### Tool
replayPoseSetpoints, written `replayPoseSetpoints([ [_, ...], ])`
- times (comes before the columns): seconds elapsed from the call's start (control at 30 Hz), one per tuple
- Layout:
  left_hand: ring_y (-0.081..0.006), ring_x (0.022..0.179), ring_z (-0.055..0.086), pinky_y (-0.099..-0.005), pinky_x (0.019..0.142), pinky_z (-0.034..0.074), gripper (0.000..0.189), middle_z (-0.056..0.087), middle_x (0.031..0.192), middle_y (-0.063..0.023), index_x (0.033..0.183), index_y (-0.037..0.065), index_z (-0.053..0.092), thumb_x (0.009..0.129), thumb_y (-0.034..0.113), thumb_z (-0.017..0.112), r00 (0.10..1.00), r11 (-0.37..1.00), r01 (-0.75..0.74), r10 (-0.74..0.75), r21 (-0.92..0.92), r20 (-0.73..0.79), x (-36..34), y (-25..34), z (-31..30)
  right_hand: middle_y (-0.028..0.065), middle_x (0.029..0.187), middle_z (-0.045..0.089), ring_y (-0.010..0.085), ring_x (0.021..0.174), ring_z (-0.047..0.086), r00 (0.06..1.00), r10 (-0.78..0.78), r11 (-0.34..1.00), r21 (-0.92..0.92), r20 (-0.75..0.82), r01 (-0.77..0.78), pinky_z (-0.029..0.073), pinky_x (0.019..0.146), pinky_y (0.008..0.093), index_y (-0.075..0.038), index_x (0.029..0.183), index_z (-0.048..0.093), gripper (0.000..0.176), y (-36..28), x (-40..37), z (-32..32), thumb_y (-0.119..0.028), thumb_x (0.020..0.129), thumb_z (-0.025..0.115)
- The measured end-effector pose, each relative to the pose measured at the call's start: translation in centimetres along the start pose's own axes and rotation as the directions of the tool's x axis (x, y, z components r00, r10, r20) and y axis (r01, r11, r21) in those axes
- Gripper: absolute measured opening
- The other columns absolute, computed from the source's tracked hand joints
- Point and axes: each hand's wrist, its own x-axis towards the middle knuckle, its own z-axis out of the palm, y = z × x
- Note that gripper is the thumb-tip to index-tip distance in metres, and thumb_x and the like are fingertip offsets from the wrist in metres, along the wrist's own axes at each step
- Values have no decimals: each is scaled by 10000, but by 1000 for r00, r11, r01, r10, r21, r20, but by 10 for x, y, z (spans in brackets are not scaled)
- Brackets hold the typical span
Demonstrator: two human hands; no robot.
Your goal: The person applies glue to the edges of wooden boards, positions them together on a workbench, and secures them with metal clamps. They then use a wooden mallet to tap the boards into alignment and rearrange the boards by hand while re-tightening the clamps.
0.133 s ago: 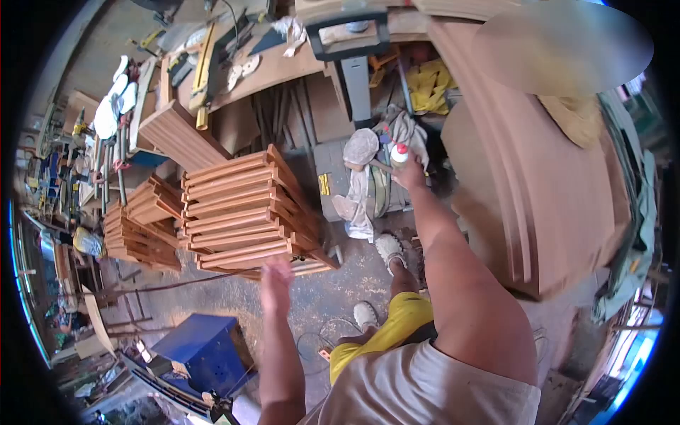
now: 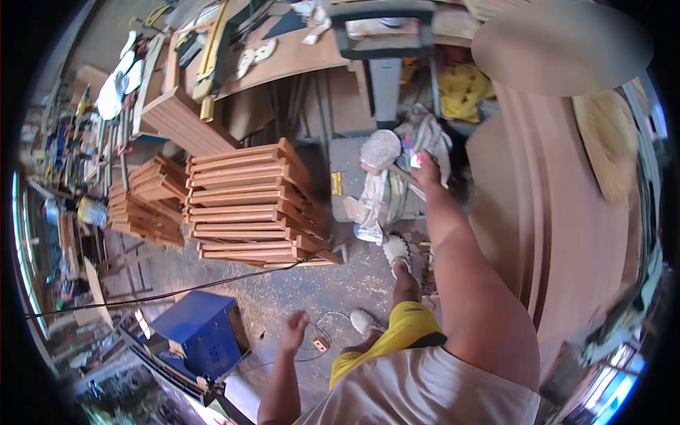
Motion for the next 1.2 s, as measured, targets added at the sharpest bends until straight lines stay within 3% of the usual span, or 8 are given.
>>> replayPoseSetpoints([
  [0.33, -235, 1057, 637, -345, 922, 492, 520, 663, 1132, -138, 1238, 29, 567, 899, 417, 640, 931, 835, 219, -334, 505, 149, -104, 21, -77, 186, 1152, 562, 355, 1071, 553, 986, -130, 967, 208, -102, 149, 445, 949, 408, -30, 1242, 513, 624, -20, -13, 3, -94, 681, 781],
  [0.47, -265, 1090, 628, -375, 939, 487, 540, 643, 1191, -158, 1264, 34, 564, 905, 434, 614, 972, 965, 218, -228, 143, 57, -103, 2, -51, 168, 1247, 534, 291, 1140, 540, 946, -274, 853, 498, 175, 155, 419, 995, 366, -4, 1299, 474, 607, -81, -68, -3, -62, 760, 747],
  [0.57, -316, 1137, 592, -404, 974, 461, 563, 613, 1226, -188, 1275, 47, 558, 880, 440, 637, 995, 985, 92, -85, 143, -52, -113, 3, -35, 132, 1244, 545, 248, 1162, 533, 697, -625, 768, 433, 352, 471, 412, 1013, 354, -25, 1289, 491, 589, -151, -153, -9, 35, 746, 713],
  [0.67, -359, 1196, 537, -424, 1016, 425, 609, 574, 1271, -204, 1306, 65, 530, 843, 432, 675, 968, 983, -56, 97, 174, -233, -124, 1, -41, 101, 1281, 545, 212, 1164, 543, 446, -534, 816, 576, 719, 47, 447, 983, 323, -50, 1307, 495, 574, -240, -259, -26, 9, 781, 715],
  [0.77, -389, 1266, 455, -435, 1059, 375, 741, 518, 1330, -193, 1357, 88, 462, 752, 388, 767, 784, 913, -269, 393, 307, -481, -138, -1, -68, 104, 1263, 549, 189, 1179, 526, 37, -774, 558, 653, 632, 513, 447, 995, 331, -19, 1278, 510, 563, -314, -372, -48, -77, 778, 764],
  [0.87, -379, 1229, 491, -448, 1039, 390, 818, 525, 1316, -197, 1335, 84, 469, 662, 375, 833, 715, 824, -471, 566, 315, -411, -161, -1, -124, 84, 1188, 587, 167, 1113, 557, -55, -543, 836, 545, 838, 67, 466, 972, 330, -10, 1285, 491, 528, -362, -471, -35, -84, 822, 732],
  [0.97, -351, 1166, 550, -444, 990, 432, 817, 562, 1260, -202, 1308, 71, 482, 639, 364, 848, 759, 860, -469, 510, 202, -405, -185, -27, -188, 77, 1113, 615, 127, 1005, 593, -13, -706, 665, 669, 708, 332, 488, 873, 279, 5, 1251, 515, 449, -410, -546, -6, -192, 883, 679],
  [1.2, -195, 927, 646, -352, 823, 518, 644, 661, 1030, -98, 1175, 36, 527, 645, 204, 853, 717, 773, -551, 245, -314, -653, -217, -151, -268, 64, 1079, 586, 127, 949, 565, -235, -698, 664, 734, 677, 142, 491, 792, 272, -21, 1343, 442, 502, -507, -655, 43, -221, 927, 641],
])
